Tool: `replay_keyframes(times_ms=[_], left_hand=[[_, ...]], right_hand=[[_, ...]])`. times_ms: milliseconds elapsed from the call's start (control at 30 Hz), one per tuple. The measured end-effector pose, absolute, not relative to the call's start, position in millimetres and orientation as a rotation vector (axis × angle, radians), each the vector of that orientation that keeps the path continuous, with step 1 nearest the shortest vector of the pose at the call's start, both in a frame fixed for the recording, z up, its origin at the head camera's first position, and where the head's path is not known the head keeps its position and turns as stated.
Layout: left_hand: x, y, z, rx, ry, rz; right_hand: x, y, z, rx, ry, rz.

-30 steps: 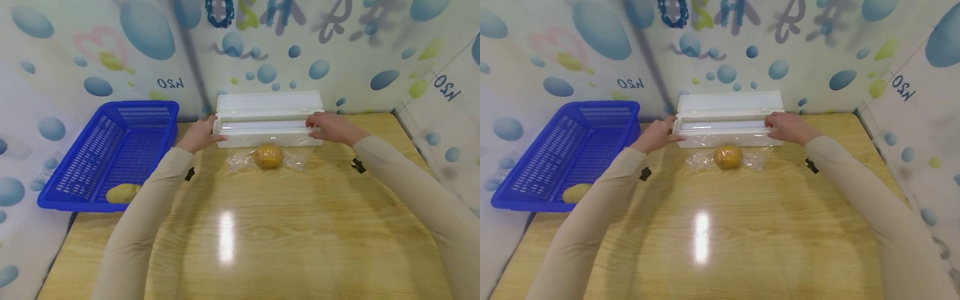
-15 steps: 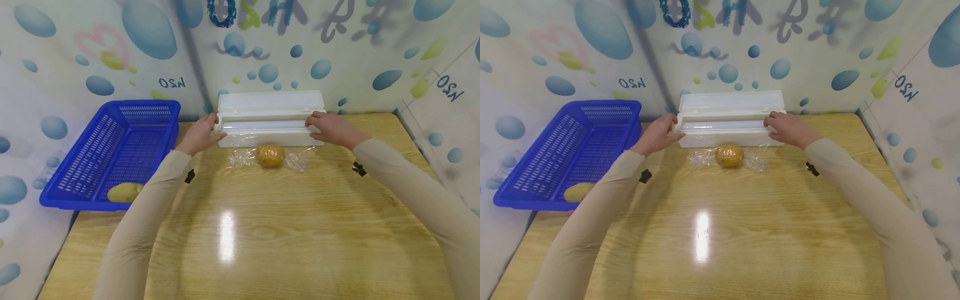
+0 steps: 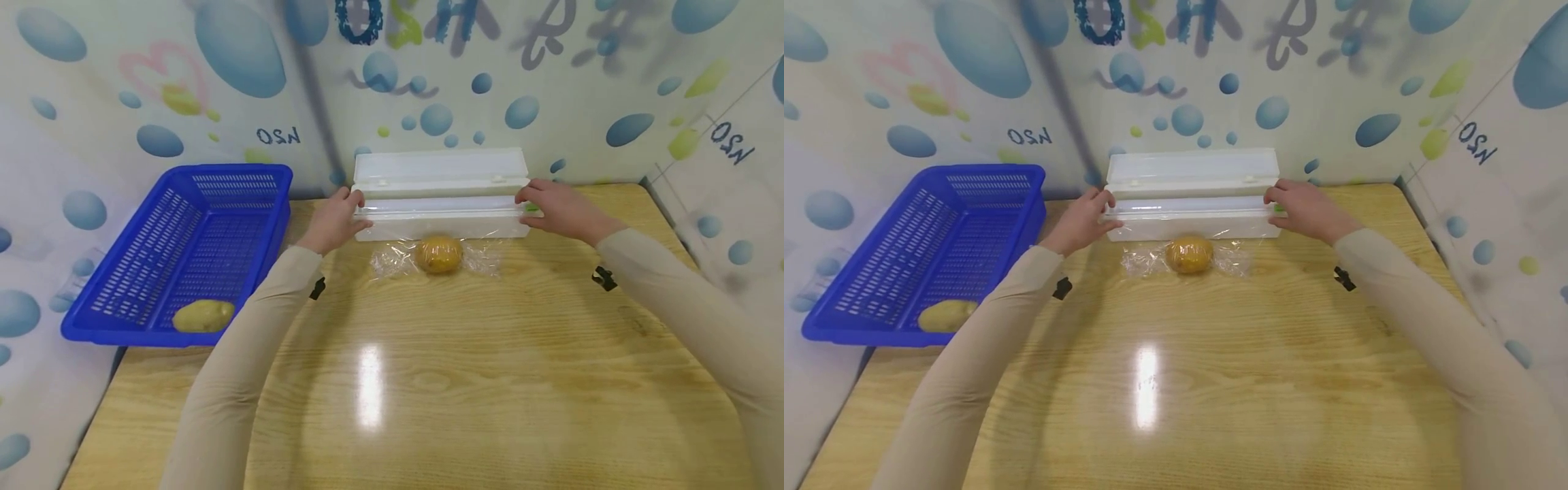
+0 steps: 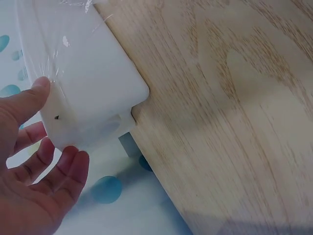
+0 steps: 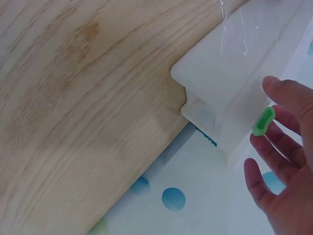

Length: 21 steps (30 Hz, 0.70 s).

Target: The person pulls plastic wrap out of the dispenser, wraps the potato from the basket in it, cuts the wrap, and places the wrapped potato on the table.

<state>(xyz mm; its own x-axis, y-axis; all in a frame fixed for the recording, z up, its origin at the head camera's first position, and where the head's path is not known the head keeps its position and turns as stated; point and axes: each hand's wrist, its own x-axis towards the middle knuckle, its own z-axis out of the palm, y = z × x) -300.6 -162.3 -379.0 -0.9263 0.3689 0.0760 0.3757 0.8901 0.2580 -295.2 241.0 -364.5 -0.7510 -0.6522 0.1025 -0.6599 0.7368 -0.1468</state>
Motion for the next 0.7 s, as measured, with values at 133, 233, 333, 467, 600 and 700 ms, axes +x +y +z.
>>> replay_keyframes(times_ms=[133,233,333,467,600,700], left_hand=[[-300,-163,-379,-0.645,-3.012,-0.435],[-301,-164,-380,-0.693,-2.983,-0.426],[-301,-165,-380,-0.726,-2.962,-0.426],[-301,-166,-379,-0.743,-2.958,-0.447],[-299,-168,-378,-0.732,-2.974,-0.525],[-298,-169,-378,-0.725,-2.966,-0.578]], right_hand=[[-293,247,-364,1.09,-2.909,0.334],[-293,250,-366,1.089,-2.898,0.39],[-295,252,-367,1.1,-2.857,0.417],[-296,252,-369,1.099,-2.82,0.401],[-293,247,-371,1.096,-2.794,0.361],[-290,239,-374,1.138,-2.724,0.289]])
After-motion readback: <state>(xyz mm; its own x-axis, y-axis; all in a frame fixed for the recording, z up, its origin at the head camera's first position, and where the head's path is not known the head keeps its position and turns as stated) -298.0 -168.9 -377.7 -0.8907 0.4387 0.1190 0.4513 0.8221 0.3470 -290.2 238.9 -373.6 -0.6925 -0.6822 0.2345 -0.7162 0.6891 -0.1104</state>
